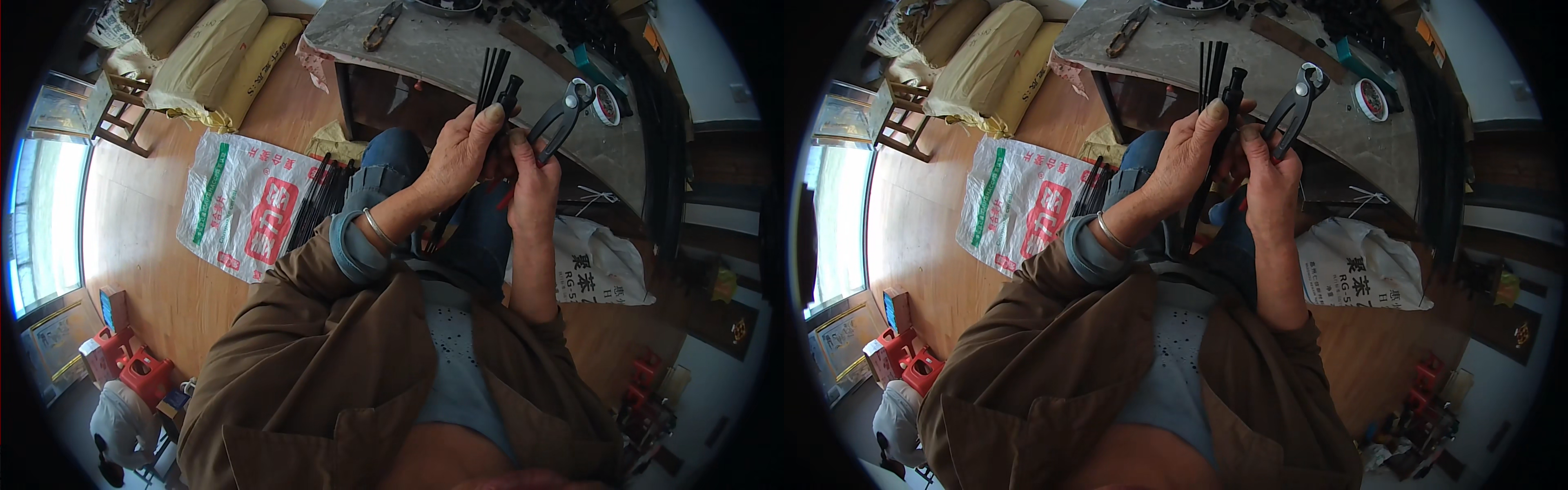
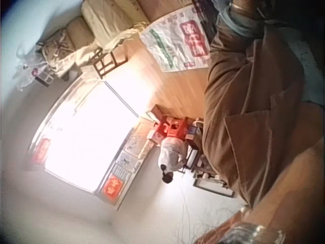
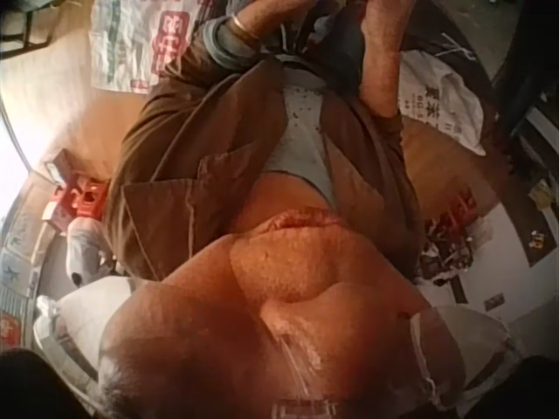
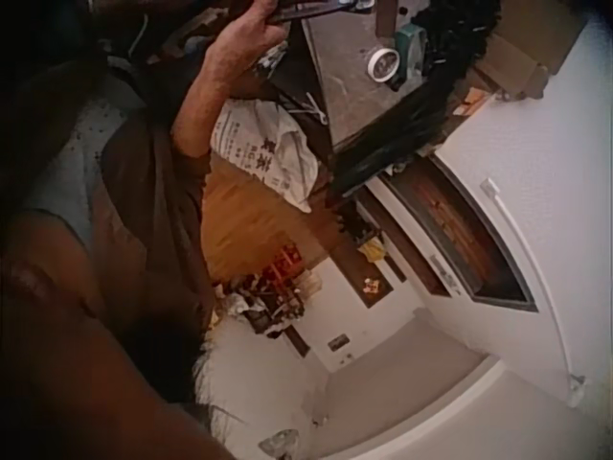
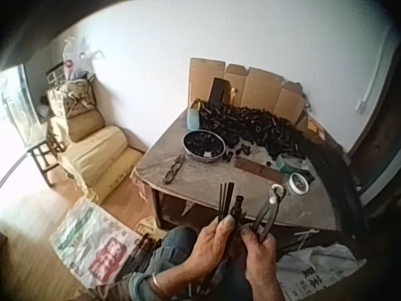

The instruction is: The person gathers several rods and a plastic connector, using pliers to secure the rods into the connector. Then, they pick up a bundle of rods and slide them into the slots of a comb-like tool before placing the assembly on the table.

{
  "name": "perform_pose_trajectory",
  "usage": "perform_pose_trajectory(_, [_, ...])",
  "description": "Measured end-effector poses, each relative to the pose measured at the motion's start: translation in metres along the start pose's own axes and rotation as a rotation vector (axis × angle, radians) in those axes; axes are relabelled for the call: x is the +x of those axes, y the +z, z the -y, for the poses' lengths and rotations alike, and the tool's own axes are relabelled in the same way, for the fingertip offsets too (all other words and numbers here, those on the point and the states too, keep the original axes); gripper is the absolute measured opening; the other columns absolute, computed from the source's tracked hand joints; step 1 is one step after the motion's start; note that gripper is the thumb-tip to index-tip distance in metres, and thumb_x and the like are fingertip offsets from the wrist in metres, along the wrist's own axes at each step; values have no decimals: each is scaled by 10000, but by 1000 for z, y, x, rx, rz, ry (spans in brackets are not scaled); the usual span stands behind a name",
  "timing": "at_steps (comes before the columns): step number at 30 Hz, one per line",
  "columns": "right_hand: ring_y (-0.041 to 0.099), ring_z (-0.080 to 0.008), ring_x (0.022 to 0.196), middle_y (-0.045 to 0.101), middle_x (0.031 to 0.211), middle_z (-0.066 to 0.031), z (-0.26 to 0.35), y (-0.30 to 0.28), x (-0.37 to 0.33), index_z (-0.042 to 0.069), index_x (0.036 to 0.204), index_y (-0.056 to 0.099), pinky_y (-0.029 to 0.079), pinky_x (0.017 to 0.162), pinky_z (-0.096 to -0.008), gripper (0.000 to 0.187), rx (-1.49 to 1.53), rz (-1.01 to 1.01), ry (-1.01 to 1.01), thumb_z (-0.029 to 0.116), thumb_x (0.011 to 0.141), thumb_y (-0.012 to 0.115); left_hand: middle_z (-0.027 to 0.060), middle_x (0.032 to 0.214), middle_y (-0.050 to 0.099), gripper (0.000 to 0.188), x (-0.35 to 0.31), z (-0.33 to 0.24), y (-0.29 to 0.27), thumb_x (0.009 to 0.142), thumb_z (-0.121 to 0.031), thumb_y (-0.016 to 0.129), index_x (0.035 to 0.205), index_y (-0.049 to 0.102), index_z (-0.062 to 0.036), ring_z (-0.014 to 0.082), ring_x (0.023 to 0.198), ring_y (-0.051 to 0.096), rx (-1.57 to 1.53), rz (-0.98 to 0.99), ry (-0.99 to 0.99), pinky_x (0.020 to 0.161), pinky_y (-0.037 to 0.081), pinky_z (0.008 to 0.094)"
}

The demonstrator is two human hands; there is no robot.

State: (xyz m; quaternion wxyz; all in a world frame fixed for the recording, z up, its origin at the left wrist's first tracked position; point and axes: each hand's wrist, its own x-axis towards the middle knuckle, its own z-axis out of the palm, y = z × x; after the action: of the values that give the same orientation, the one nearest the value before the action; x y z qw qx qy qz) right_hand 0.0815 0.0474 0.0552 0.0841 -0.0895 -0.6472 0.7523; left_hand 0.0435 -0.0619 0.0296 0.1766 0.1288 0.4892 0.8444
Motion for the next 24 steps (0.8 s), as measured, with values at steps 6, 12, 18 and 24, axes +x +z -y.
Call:
perform_pose_trajectory(6, [537, -93, 533, 548, 657, -4, -4, -3, 2, 22, 903, 595, 395, 468, -211, 222, -17, 10, -25, 239, 947, 570, -8, 647, 535, 558, 0, 0, 1, 990, -486, 370, 1250, 541, -22, 45, 533, 478, 8, -11, 4, 476, 382, 196])
perform_pose_trajectory(12, [515, -75, 559, 547, 663, 3, -1, -2, 0, 1, 912, 610, 390, 502, -208, 218, -149, -39, -90, 216, 939, 588, -2, 687, 571, 553, -3, -1, 5, 991, -487, 370, 1215, 574, -24, 47, 553, 477, 32, -43, 27, 494, 387, 201])
perform_pose_trajectory(18, [517, -74, 576, 553, 685, -11, 24, -16, 4, -13, 937, 607, 411, 524, -209, 213, -323, 86, 13, 200, 930, 600, 2, 705, 583, 572, -1, -4, -4, 992, -496, 354, 1133, 615, -7, 56, 560, 485, 79, 57, -32, 512, 394, 204])
perform_pose_trajectory(24, [511, -102, 477, 532, 666, -47, 61, -50, -22, -3, 1109, 495, 403, 426, -220, 203, -292, 317, 295, 129, 955, 494, 1, 585, 516, 599, 6, -7, -15, 976, -530, 360, 976, 628, 6, 73, 465, 441, 21, 50, -120, 448, 350, 217])
